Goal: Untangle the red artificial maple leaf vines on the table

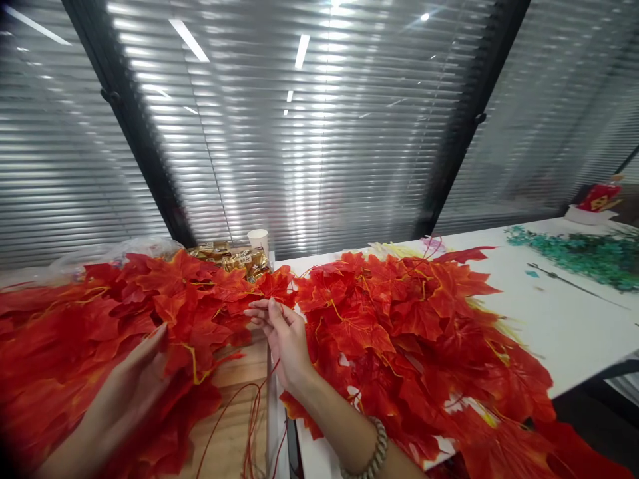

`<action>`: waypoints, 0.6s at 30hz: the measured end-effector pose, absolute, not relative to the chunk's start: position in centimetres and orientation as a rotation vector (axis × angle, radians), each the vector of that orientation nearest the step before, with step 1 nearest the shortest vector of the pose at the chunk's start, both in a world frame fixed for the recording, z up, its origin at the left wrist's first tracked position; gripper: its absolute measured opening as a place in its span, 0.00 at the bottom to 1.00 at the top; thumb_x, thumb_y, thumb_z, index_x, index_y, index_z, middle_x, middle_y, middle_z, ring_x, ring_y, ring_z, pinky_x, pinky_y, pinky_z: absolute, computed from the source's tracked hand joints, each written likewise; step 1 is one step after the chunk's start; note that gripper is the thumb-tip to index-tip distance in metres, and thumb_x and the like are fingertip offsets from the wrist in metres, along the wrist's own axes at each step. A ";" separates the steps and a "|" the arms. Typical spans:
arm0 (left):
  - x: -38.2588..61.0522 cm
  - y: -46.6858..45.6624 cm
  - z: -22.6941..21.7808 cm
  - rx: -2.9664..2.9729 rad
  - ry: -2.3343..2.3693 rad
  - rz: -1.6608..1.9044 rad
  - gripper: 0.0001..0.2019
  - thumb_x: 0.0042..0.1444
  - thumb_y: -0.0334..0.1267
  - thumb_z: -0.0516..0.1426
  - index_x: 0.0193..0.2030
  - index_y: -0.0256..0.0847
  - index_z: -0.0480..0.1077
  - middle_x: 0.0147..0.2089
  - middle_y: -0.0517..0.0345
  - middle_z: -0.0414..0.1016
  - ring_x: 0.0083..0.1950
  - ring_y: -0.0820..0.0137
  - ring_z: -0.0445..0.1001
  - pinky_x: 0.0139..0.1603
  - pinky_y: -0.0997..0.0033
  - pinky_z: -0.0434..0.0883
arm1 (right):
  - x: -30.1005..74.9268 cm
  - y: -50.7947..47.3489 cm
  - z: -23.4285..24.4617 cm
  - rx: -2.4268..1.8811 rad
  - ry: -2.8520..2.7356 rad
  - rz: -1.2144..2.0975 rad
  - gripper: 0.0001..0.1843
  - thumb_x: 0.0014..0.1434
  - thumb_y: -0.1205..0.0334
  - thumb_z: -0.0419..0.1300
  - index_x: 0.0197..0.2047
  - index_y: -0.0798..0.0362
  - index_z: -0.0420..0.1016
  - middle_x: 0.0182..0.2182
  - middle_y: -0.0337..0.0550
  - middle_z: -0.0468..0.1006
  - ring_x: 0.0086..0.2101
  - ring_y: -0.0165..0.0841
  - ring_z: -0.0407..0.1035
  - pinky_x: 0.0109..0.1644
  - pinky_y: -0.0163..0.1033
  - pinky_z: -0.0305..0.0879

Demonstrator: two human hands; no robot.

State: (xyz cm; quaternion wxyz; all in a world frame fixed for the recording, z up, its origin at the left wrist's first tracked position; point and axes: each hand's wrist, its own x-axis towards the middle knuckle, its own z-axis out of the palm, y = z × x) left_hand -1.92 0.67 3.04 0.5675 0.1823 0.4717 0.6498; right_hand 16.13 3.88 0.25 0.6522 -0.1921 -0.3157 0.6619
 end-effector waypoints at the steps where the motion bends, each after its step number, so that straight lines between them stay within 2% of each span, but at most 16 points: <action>1: -1.9 0.7 2.9 0.403 1.092 1.517 0.10 0.54 0.25 0.52 0.33 0.41 0.72 0.33 0.61 0.77 0.28 0.75 0.76 0.27 0.82 0.75 | 16.2 3.9 0.3 -0.420 -0.707 1.516 0.11 0.56 0.59 0.58 0.34 0.58 0.77 0.35 0.48 0.77 0.38 0.31 0.72 0.42 0.32 0.65; 7: -2.5 1.3 1.8 0.407 1.132 1.432 0.09 0.58 0.29 0.50 0.37 0.40 0.71 0.28 0.60 0.77 0.25 0.72 0.76 0.25 0.75 0.76 | 16.3 4.1 0.1 -0.368 -0.725 1.564 0.11 0.58 0.59 0.57 0.34 0.58 0.76 0.32 0.47 0.78 0.34 0.30 0.73 0.39 0.31 0.66; 12: -2.7 1.6 1.6 0.368 1.156 1.505 0.13 0.60 0.27 0.46 0.32 0.39 0.71 0.25 0.61 0.77 0.22 0.76 0.75 0.23 0.80 0.75 | 16.1 3.9 0.0 -0.318 -0.771 1.596 0.12 0.59 0.59 0.55 0.34 0.58 0.76 0.35 0.49 0.78 0.37 0.32 0.73 0.42 0.33 0.66; 15: -2.3 1.4 1.9 0.407 1.114 1.503 0.13 0.60 0.25 0.46 0.35 0.38 0.71 0.29 0.58 0.78 0.24 0.75 0.76 0.25 0.80 0.75 | 15.9 3.7 -0.2 -0.337 -0.831 1.604 0.13 0.60 0.59 0.54 0.36 0.58 0.75 0.37 0.49 0.77 0.39 0.33 0.72 0.45 0.36 0.66; 18: -1.6 0.9 2.4 0.482 1.013 1.420 0.14 0.54 0.21 0.51 0.42 0.39 0.71 0.38 0.54 0.78 0.33 0.70 0.78 0.30 0.76 0.76 | 15.5 3.3 -0.5 -0.419 -0.956 1.566 0.12 0.59 0.58 0.54 0.37 0.57 0.75 0.37 0.49 0.77 0.39 0.35 0.72 0.46 0.39 0.66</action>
